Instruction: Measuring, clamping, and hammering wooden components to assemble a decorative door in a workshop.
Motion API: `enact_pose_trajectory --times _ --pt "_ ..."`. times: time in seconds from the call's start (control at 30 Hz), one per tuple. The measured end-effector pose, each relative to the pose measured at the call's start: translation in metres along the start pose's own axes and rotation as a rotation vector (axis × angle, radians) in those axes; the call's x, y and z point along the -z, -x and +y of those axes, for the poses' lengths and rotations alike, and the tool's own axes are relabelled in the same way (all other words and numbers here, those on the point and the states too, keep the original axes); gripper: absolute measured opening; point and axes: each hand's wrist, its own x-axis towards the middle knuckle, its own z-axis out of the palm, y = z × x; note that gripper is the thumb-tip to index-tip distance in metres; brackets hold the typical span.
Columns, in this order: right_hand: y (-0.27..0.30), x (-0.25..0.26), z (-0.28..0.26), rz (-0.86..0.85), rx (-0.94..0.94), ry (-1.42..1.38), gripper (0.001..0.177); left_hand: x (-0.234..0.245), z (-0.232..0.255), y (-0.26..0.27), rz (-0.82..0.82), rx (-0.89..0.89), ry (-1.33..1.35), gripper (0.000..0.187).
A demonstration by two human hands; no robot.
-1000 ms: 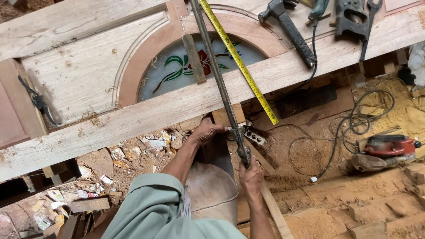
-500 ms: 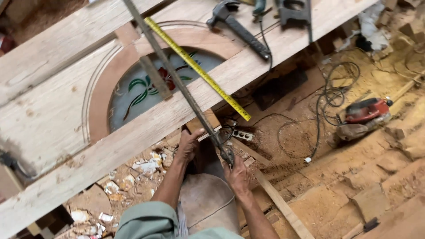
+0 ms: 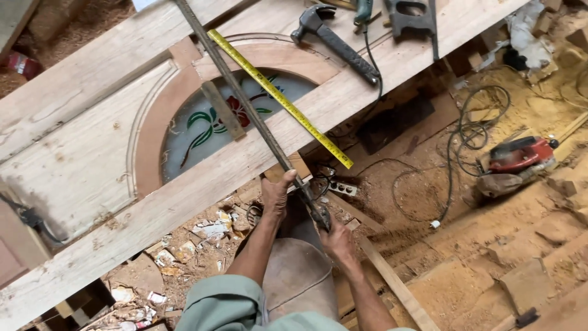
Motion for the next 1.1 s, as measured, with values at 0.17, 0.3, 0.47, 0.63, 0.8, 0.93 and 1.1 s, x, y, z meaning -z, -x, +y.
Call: enact_pose_trajectory --times 0.17,0.3,0.47,0.63,0.8,0.93,1.1 --pt "0.012 0.054 -0.053 -0.179 0.023 -0.316 0.023 0.001 -0.003 0.001 -0.013 -0.02 0.013 0.098" --pt "-0.008 0.086 -0.028 -0.523 0.087 -0.297 0.052 0.006 0.008 0.008 -0.064 0.012 -0.051 0.094" --pt "-0.037 0.221 -0.096 -0.473 -0.099 -0.265 0.093 0.019 0.013 0.003 -0.161 0.061 -0.128 0.084" --pt "-0.17 0.31 -0.123 0.486 -0.025 -0.243 0.036 0.003 0.096 0.035 -0.201 0.279 -0.312 0.094" --pt "-0.336 0.36 -0.131 0.724 0.208 -0.058 0.035 -0.063 0.241 0.082 -0.157 0.535 -0.686 0.1" --pt "-0.399 0.364 -0.138 0.743 0.209 0.073 0.019 -0.056 0.244 0.077 -0.265 0.59 -1.03 0.13" --pt "-0.401 0.379 -0.114 0.69 0.386 0.182 0.007 -0.073 0.285 0.084 -0.428 0.572 -1.319 0.095"
